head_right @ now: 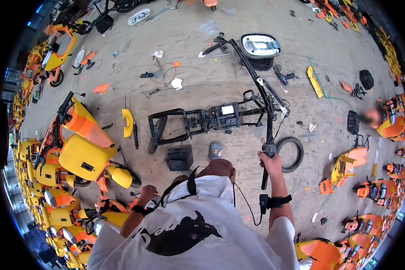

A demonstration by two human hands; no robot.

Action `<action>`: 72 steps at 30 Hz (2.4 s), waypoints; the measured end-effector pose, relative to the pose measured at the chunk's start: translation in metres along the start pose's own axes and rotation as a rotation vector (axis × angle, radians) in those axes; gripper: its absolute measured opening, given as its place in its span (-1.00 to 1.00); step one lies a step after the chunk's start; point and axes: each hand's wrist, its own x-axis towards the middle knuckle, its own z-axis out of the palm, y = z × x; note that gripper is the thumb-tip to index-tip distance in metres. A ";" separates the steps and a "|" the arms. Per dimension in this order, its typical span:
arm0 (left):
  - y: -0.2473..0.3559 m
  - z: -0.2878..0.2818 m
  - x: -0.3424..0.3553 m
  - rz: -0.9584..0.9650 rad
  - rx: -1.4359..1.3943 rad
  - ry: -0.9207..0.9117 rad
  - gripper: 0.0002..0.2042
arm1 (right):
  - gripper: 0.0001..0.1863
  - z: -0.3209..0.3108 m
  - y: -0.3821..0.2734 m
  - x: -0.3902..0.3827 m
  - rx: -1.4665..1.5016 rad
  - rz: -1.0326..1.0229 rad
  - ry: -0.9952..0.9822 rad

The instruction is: The person connects electrical wires and components to the handlebar assembly of an electric scooter, installs a battery into the chassis, and checks the display on the console.

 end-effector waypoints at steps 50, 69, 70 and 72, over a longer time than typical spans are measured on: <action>-0.133 -0.015 -0.003 0.026 -0.295 0.146 -0.80 | -0.70 0.009 0.032 0.025 -0.175 -0.059 0.249; -0.177 0.000 -0.023 -0.046 -0.341 0.246 -0.82 | -0.63 -0.003 0.052 0.037 -0.171 -0.236 0.273; -0.181 0.004 -0.022 -0.047 -0.338 0.241 -0.82 | -0.63 0.000 0.055 0.037 -0.294 -0.266 0.363; -0.183 0.009 -0.016 -0.061 -0.358 0.230 -0.81 | -0.64 -0.004 0.062 0.032 -0.345 -0.266 0.404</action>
